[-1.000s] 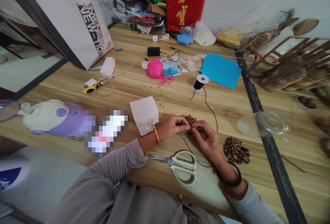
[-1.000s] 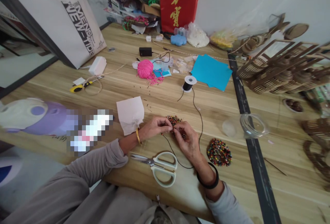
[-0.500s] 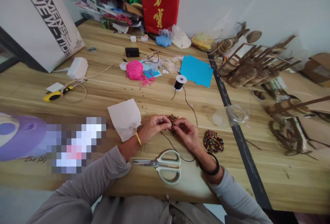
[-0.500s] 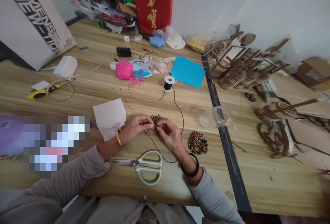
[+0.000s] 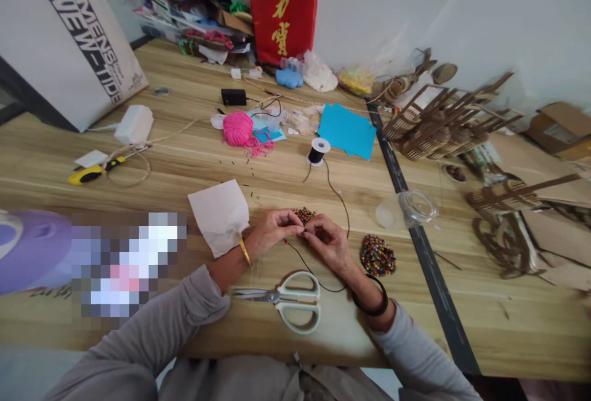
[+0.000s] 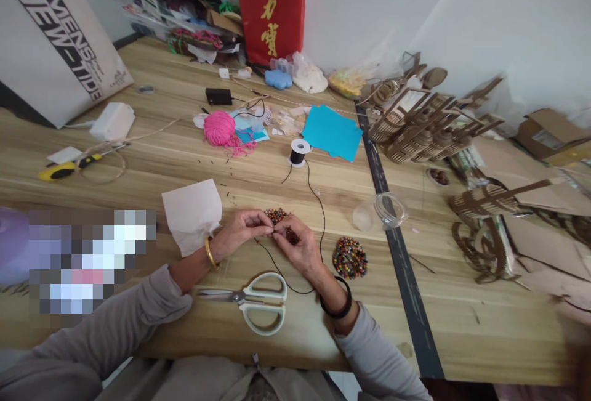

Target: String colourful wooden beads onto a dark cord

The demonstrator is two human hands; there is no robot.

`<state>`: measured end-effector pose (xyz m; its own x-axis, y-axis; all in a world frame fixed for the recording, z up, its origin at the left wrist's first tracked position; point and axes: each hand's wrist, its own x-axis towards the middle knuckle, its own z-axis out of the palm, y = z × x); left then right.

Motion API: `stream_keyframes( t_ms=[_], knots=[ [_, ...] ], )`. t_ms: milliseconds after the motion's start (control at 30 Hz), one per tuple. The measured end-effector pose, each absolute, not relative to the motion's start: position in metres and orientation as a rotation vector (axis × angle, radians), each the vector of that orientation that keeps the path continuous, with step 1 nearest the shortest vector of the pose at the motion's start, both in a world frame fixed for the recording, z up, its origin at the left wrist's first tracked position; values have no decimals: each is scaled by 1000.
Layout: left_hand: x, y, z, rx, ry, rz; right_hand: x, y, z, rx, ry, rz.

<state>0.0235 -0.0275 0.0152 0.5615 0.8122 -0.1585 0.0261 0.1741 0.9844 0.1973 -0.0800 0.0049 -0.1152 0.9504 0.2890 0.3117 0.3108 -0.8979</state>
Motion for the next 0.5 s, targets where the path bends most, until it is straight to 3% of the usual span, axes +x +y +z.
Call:
stream_keyframes(
  t_ms=[500],
  knots=[
    [24,-28,20,1243,810,679,197,-81,6,-1191,-1644,827]
  ],
)
